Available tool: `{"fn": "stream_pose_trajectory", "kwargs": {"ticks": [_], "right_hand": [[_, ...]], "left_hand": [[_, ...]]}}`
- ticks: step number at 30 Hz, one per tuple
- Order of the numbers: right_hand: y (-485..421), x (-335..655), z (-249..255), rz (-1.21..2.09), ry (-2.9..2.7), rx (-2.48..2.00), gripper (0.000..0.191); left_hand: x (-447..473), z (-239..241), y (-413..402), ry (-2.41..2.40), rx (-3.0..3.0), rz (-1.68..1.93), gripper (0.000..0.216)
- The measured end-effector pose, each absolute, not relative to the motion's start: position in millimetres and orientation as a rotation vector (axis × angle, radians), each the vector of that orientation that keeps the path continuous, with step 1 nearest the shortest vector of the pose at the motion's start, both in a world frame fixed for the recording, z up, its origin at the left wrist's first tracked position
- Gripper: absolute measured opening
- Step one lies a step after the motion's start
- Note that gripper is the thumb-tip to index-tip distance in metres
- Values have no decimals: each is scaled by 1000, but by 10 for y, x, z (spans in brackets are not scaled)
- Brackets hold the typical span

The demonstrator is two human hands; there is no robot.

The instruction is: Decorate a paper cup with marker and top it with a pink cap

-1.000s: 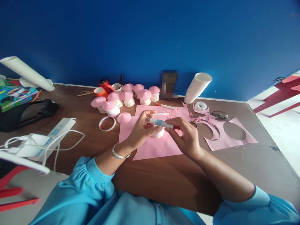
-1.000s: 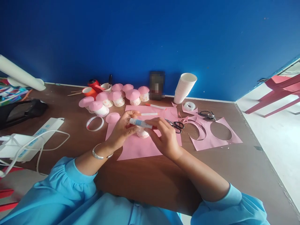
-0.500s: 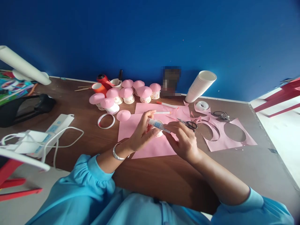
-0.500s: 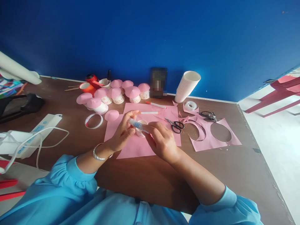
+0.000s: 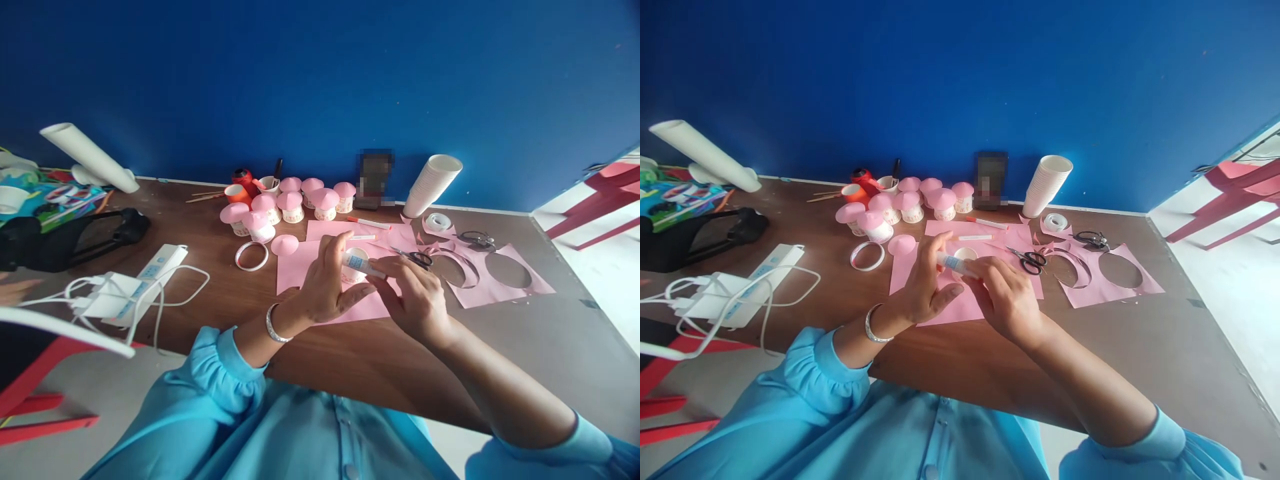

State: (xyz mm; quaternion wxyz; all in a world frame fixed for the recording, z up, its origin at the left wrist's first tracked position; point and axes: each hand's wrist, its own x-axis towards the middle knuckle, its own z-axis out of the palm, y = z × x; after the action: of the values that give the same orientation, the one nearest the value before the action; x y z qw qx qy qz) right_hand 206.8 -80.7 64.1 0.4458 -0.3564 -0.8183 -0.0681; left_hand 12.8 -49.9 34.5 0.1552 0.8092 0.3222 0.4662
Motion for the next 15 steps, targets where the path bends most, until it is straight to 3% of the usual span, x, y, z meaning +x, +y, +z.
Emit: {"fn": "stream_pose_trajectory", "kwargs": {"ticks": [4,10,13,15], "right_hand": [[-936,2024,548,313,-1839,-1109,5],[-973,2075,540,973,-1583,-1197,23],[-784,2229,555,910,-1531,-1197,25],[-568,2394,531,690,-1517,-1280,24]], "left_hand": [[165,218,-588,903,2323,1384,81],[143,185,-556,743,2358,1288,93],[1,277,-439,734,2280,1290,101],[-152,299,-346,900,2113,1308,91]]}}
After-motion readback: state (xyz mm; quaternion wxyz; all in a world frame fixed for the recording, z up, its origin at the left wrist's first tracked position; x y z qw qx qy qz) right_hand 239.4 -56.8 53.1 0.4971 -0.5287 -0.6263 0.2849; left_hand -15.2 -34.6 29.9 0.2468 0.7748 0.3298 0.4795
